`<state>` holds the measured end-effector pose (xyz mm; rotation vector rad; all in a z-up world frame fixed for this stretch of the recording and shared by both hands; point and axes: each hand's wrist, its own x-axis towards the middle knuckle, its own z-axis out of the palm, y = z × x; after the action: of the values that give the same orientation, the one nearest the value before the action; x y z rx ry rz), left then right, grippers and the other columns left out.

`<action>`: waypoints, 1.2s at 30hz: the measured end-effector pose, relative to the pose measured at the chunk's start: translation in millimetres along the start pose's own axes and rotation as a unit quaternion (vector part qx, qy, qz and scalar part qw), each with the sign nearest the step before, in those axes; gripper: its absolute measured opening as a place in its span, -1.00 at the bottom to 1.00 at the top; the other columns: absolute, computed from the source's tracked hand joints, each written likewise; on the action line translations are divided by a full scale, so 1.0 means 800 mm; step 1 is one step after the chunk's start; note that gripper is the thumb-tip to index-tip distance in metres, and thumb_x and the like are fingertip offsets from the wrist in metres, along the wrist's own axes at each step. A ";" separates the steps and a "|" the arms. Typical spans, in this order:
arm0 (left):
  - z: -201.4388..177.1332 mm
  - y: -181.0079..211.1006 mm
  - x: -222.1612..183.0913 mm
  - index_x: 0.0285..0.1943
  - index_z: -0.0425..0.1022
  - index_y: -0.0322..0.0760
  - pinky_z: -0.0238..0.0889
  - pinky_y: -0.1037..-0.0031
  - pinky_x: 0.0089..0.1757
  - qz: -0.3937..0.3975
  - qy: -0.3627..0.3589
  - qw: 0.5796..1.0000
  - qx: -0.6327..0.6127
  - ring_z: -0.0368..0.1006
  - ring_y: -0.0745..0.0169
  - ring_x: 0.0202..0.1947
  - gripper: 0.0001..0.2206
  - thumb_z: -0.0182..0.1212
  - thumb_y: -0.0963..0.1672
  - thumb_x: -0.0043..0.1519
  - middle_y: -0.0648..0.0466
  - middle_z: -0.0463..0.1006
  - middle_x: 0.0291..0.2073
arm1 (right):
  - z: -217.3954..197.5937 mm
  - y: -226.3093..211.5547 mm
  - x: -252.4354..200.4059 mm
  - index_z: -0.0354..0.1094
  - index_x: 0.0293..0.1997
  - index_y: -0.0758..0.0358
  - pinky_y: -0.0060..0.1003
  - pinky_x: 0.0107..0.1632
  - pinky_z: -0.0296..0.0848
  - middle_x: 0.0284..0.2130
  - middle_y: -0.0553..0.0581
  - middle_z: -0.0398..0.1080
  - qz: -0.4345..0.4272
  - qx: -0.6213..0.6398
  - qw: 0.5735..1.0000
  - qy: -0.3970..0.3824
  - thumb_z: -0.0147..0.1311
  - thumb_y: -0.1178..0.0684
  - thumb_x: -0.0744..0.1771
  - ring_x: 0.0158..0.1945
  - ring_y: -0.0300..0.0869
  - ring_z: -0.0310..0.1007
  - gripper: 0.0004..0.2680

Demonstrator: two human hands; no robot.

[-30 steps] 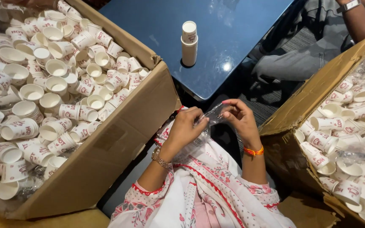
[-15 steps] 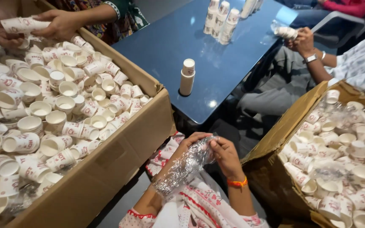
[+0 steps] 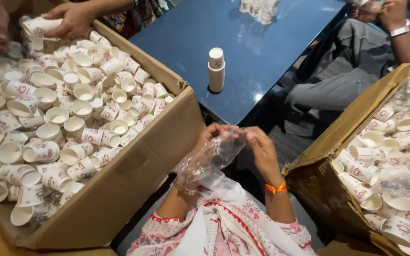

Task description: The person sorts and packs stacks of paper cups into cardboard boxes and plastic sleeves. The person reaches into large boxes of loose cups, organizes them into stacks, and slides the stacks into clear plastic bags or sleeves.

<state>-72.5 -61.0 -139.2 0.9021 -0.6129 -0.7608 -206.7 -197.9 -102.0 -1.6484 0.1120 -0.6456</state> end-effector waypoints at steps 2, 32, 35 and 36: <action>-0.026 -0.021 0.008 -0.13 0.34 -0.30 0.43 0.51 -0.02 0.006 0.012 1.000 -0.023 0.52 0.30 -0.08 -0.85 0.27 -0.23 0.28 -0.01 0.58 -0.07 | -0.010 0.030 0.009 0.45 -0.04 0.44 -0.42 -0.06 0.44 -0.19 0.08 0.49 0.058 0.120 0.991 0.020 -0.04 0.06 0.45 -0.17 -0.29 0.47 -0.80; -0.123 -0.028 0.277 -0.29 0.52 -0.36 0.30 0.33 -0.42 0.046 0.427 0.804 0.412 0.46 0.20 -0.57 -0.77 0.22 -0.07 0.30 -0.10 0.53 -0.59 | 0.020 0.249 0.290 0.48 -0.07 0.34 -0.33 -0.38 0.34 -0.45 0.06 0.50 0.012 -0.112 0.989 0.091 0.04 0.20 0.38 -0.45 -0.26 0.44 -0.89; -0.124 -0.057 0.270 -0.32 0.49 -0.40 0.36 0.23 -0.37 0.100 0.392 0.763 0.504 0.53 0.05 -0.47 -0.79 0.17 -0.12 0.31 -0.18 0.55 -0.50 | 0.024 0.243 0.274 0.49 -0.09 0.24 -0.05 -0.32 0.46 -0.46 0.27 0.50 -0.034 -0.350 0.929 0.116 0.08 0.19 0.33 -0.39 0.07 0.55 -0.88; -0.117 -0.054 0.267 -0.34 0.47 -0.41 0.39 0.18 -0.36 0.125 0.376 0.728 0.560 0.57 -0.04 -0.42 -0.78 0.15 -0.13 0.32 -0.21 0.57 -0.45 | 0.028 0.230 0.272 0.50 -0.14 0.19 0.11 -0.33 0.44 -0.48 0.36 0.47 -0.006 -0.433 0.893 0.121 0.11 0.16 0.32 -0.38 0.25 0.51 -0.91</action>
<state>109.6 -204.9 -189.2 2.0461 -0.3910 0.3844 38.2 -307.5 -200.9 -2.4109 0.6502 -0.8795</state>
